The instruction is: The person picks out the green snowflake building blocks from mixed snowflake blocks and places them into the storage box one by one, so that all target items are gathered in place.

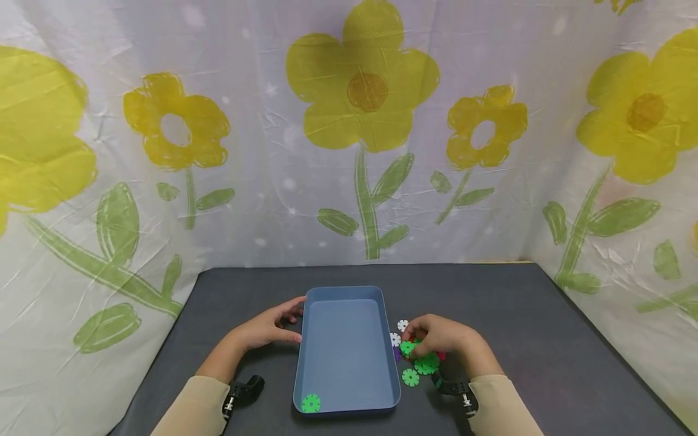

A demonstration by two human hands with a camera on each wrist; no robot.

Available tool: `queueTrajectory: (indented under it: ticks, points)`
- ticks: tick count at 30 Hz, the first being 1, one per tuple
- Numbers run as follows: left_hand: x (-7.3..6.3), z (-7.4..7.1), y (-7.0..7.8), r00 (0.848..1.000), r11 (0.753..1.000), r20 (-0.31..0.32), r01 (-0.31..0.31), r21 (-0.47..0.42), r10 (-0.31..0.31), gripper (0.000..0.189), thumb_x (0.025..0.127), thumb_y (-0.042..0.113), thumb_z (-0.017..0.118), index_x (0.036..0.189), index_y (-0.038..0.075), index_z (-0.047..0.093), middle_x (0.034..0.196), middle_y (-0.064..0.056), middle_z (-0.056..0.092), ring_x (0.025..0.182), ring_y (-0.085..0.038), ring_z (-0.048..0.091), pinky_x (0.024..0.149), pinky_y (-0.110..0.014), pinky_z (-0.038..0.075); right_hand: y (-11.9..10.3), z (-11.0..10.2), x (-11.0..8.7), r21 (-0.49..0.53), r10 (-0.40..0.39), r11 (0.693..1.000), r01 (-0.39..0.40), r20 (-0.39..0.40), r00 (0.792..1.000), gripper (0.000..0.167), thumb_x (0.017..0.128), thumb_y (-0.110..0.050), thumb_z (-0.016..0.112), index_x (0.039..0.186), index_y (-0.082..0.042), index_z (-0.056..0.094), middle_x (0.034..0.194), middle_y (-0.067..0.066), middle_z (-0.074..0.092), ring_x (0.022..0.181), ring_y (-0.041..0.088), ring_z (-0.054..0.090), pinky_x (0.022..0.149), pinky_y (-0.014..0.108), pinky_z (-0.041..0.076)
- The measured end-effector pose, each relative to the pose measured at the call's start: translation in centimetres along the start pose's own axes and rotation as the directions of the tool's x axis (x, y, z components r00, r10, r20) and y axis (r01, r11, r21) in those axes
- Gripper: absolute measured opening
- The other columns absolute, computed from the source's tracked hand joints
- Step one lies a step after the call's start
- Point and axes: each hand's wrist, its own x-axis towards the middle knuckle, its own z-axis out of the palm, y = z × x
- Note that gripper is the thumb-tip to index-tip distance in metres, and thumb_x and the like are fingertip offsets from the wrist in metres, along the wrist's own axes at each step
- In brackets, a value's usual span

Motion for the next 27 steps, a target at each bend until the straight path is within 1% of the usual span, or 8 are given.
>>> queueTrajectory:
  ticks: [4,6,13,17,20,22,24,27]
  points:
    - [0.0,0.1,0.1,1.0,1.0,0.004,0.004,-0.008,-0.004,0.093,0.092,0.02,0.081,0.164,0.008,0.023,0.15,-0.022,0.045,0.122,-0.034,0.046,0.091,-0.047,0.039,-0.5,-0.8,-0.6,-0.013,-0.034,0.999,0.034,-0.04,0.999,0.026,0.085,-0.001,0.076,0.109,-0.006,0.072,0.084,0.005,0.062,0.07,0.016,0.048,0.064,0.034,0.045]
    - [0.0,0.2,0.1,1.0,1.0,0.005,0.008,-0.009,-0.008,0.094,0.092,0.02,0.081,0.164,0.009,0.022,0.15,-0.022,0.045,0.123,-0.034,0.045,0.092,-0.047,0.039,-1.0,-1.3,-1.0,-0.028,-0.047,0.999,0.045,-0.071,0.996,0.026,0.085,-0.002,0.075,0.111,-0.007,0.071,0.085,0.006,0.059,0.072,0.018,0.048,0.064,0.035,0.044]
    - [-0.1,0.4,0.1,1.0,1.0,-0.004,0.016,-0.005,-0.016,0.093,0.092,0.022,0.081,0.164,0.009,0.024,0.15,-0.021,0.045,0.123,-0.033,0.046,0.093,-0.047,0.039,-3.6,-2.3,-2.2,-0.044,-0.066,0.997,0.06,-0.15,0.986,0.029,0.089,-0.006,0.075,0.117,-0.006,0.069,0.098,0.007,0.062,0.078,0.024,0.058,0.065,0.04,0.049]
    - [-0.4,0.6,-0.1,1.0,1.0,0.013,0.019,-0.01,-0.019,0.093,0.093,0.022,0.08,0.164,0.009,0.022,0.152,-0.022,0.043,0.125,-0.035,0.046,0.095,-0.048,0.039,-5.2,-2.0,-2.3,-0.079,-0.108,0.992,0.095,-0.178,0.978,0.031,0.089,-0.006,0.074,0.119,-0.007,0.069,0.094,0.006,0.062,0.075,0.021,0.056,0.065,0.035,0.047]
    - [-0.5,0.6,-0.1,1.0,1.0,0.019,0.023,-0.017,-0.023,0.092,0.093,0.022,0.079,0.164,0.009,0.022,0.152,-0.022,0.043,0.127,-0.035,0.046,0.096,-0.049,0.039,-6.6,-1.7,-2.4,-0.134,-0.157,0.982,0.13,-0.215,0.964,0.031,0.088,-0.005,0.073,0.118,-0.011,0.071,0.092,0.003,0.062,0.074,0.019,0.052,0.064,0.032,0.045]
    - [-0.5,0.5,-0.1,1.0,0.999,0.018,0.026,-0.023,-0.025,0.092,0.094,0.022,0.079,0.164,0.01,0.022,0.152,-0.022,0.043,0.127,-0.035,0.046,0.096,-0.049,0.039,-7.7,-1.5,-2.3,-0.159,-0.191,0.975,0.154,-0.246,0.95,0.03,0.088,-0.005,0.072,0.117,-0.014,0.072,0.091,0.001,0.062,0.073,0.019,0.051,0.063,0.031,0.044]
    - [-0.4,0.4,0.0,1.0,1.0,0.013,0.023,-0.021,-0.023,0.091,0.094,0.022,0.079,0.164,0.01,0.022,0.152,-0.022,0.044,0.127,-0.035,0.046,0.096,-0.049,0.039,-8.6,-1.4,-2.1,-0.173,-0.219,0.969,0.176,-0.276,0.936,0.029,0.088,-0.005,0.072,0.115,-0.016,0.072,0.092,0.0,0.062,0.074,0.019,0.051,0.063,0.031,0.043]
    - [-0.3,0.2,0.2,1.0,1.0,0.005,0.019,-0.011,-0.018,0.092,0.093,0.022,0.079,0.164,0.009,0.022,0.152,-0.022,0.044,0.127,-0.035,0.046,0.096,-0.049,0.039,-9.8,-1.2,-1.6,-0.167,-0.246,0.965,0.203,-0.298,0.923,0.028,0.089,-0.005,0.073,0.115,-0.016,0.072,0.089,0.003,0.059,0.072,0.019,0.049,0.062,0.031,0.043]
